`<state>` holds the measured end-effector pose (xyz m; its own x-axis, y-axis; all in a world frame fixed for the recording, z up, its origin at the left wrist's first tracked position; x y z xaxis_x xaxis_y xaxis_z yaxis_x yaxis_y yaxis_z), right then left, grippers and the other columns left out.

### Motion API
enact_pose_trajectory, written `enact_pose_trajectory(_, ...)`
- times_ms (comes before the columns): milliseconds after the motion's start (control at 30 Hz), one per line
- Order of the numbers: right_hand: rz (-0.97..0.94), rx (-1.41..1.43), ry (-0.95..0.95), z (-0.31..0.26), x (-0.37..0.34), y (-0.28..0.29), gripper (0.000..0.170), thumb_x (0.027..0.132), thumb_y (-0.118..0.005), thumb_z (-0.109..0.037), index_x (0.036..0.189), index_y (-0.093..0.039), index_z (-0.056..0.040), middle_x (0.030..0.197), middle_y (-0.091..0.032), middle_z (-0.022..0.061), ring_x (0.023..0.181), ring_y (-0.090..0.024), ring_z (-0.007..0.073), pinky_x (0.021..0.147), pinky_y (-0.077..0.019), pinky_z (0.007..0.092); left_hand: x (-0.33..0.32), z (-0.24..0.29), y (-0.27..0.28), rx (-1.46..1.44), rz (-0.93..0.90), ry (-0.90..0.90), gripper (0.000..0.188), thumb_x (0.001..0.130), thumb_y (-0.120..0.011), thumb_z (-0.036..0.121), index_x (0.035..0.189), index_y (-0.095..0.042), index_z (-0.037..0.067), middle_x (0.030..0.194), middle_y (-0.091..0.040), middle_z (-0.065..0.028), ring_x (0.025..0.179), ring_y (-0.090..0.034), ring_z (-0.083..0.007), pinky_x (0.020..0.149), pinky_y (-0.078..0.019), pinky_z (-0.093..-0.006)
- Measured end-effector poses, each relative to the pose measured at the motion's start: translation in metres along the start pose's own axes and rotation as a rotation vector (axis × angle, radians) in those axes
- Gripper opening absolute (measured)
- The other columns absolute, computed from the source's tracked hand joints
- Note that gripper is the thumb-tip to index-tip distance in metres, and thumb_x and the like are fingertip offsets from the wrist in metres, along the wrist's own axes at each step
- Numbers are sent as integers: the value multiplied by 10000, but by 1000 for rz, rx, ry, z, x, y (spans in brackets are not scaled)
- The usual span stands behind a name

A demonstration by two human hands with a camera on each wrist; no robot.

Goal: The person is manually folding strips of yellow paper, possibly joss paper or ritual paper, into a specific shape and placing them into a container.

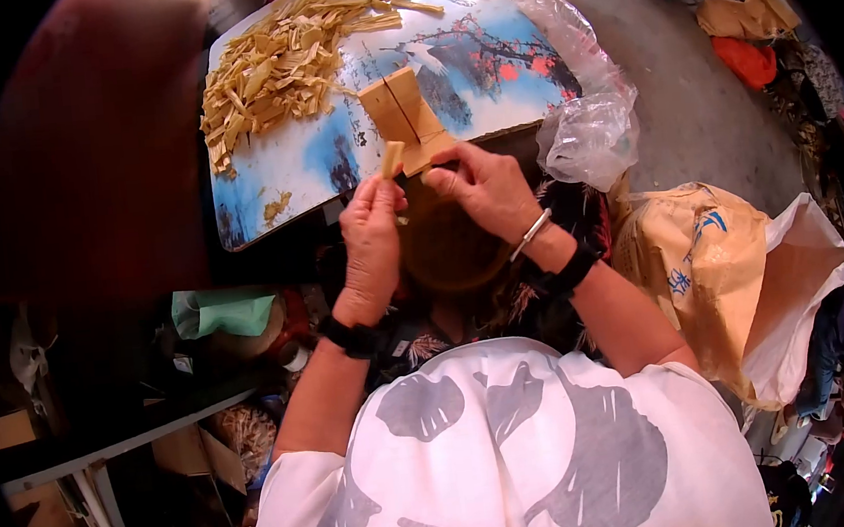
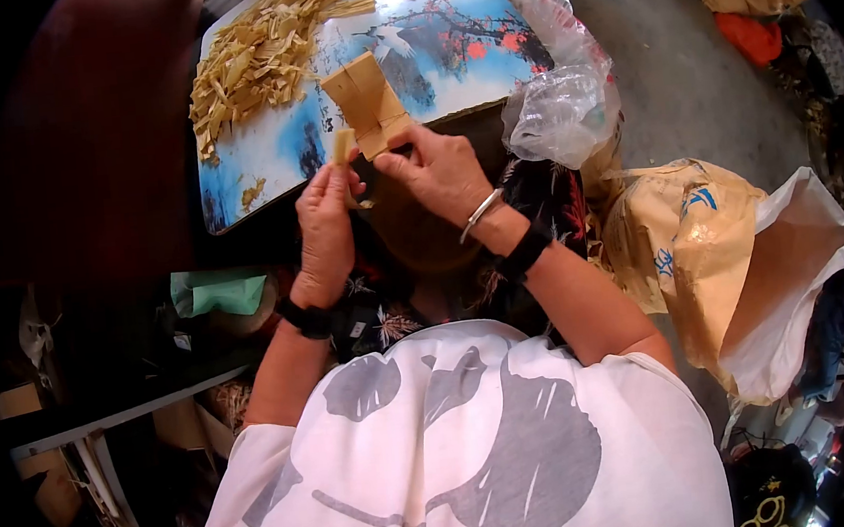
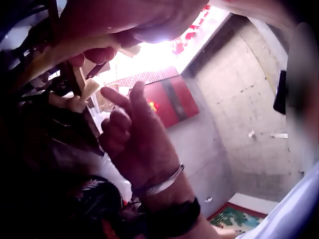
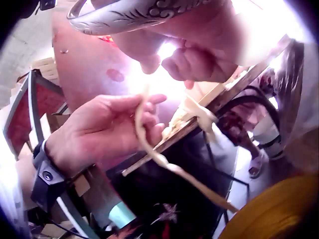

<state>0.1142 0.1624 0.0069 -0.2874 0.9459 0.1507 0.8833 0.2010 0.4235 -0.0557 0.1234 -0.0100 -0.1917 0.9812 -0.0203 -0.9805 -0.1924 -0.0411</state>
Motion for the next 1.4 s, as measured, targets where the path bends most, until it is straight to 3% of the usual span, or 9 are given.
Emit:
enact_pose_trajectory(67,33,32,16,-7,-11,-22,384,905,-668,-402,1020,-680,-36,712,-615,123,622,-621,263,586,-490,357,-19,15,-16,519,39,-526,271,964,-540,42,1212,-628,-23,938,-589,-121,828,-587,-258,763,-487,-317)
enact_pose_trajectory(167,101,60,-33,2,-21,-38,291,935,-628,-313,986,-677,-31,759,-613,144,670,-624,298,611,-489,378,-38,6,-22,737,93,-706,332,963,-557,53,1292,-590,27,1067,-579,-126,883,-611,-227,794,-492,-291)
enact_pose_trajectory(333,78,188,57,9,-41,-41,143,975,-576,-122,949,-649,-1,770,-626,67,644,-606,111,589,-485,244,-53,-54,22,72,12,333,298,966,-617,221,1156,-603,-8,1004,-646,-108,941,-623,-228,846,-510,-352)
enact_pose_trajectory(400,24,111,245,-8,-58,-41,91,887,-640,-69,954,-622,-10,796,-628,136,685,-646,276,640,-507,312,-66,-75,17,-642,-181,894,284,978,-605,243,1135,-616,7,995,-660,-99,949,-638,-238,852,-522,-355)
enact_pose_trajectory(633,-297,254,-12,-4,-98,-44,56,893,-588,-36,943,-600,-13,855,-679,138,738,-677,311,675,-547,364,-56,-78,9,-138,-194,447,133,971,-597,118,1066,-647,39,930,-678,-40,767,-647,-117,654,-532,-230)
enact_pose_trajectory(767,108,-132,465,4,-85,-29,83,948,-543,-56,971,-595,4,1053,-653,161,781,-691,245,619,-556,319,-56,-47,6,796,-212,-129,161,890,-584,16,1021,-648,84,845,-626,-63,740,-645,-223,619,-511,-315)
enact_pose_trajectory(933,-35,507,-334,54,-75,-55,147,988,-524,-132,1003,-595,-4,848,-667,107,638,-664,163,494,-538,270,-69,-7,-12,1075,-202,-572,211,799,-612,-26,983,-647,73,850,-575,-113,742,-623,-320,613,-504,-390)
enact_pose_trajectory(1033,-138,563,-600,68,-75,-68,198,971,-567,-220,1009,-596,-28,730,-653,77,606,-644,119,469,-503,235,-69,-4,-12,1054,-135,-664,240,793,-619,-37,1014,-658,49,852,-576,-117,741,-629,-320,634,-518,-386)
enact_pose_trajectory(1400,-164,536,-250,51,-79,-62,235,983,-571,-226,1009,-663,-11,874,-696,47,788,-647,106,712,-527,271,-65,-9,-15,820,-183,-473,314,827,-564,-81,1106,-665,22,953,-579,-166,845,-635,-346,735,-534,-381)
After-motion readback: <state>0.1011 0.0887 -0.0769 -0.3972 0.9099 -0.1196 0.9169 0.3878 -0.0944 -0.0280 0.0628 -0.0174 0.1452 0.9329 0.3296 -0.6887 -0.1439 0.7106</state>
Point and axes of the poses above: each hand's wrist, its own x-axis towards the middle knuckle, its own y-axis out of the back of the hand, z = x × y, the point moved 4 cm from there along x, towards the middle knuckle
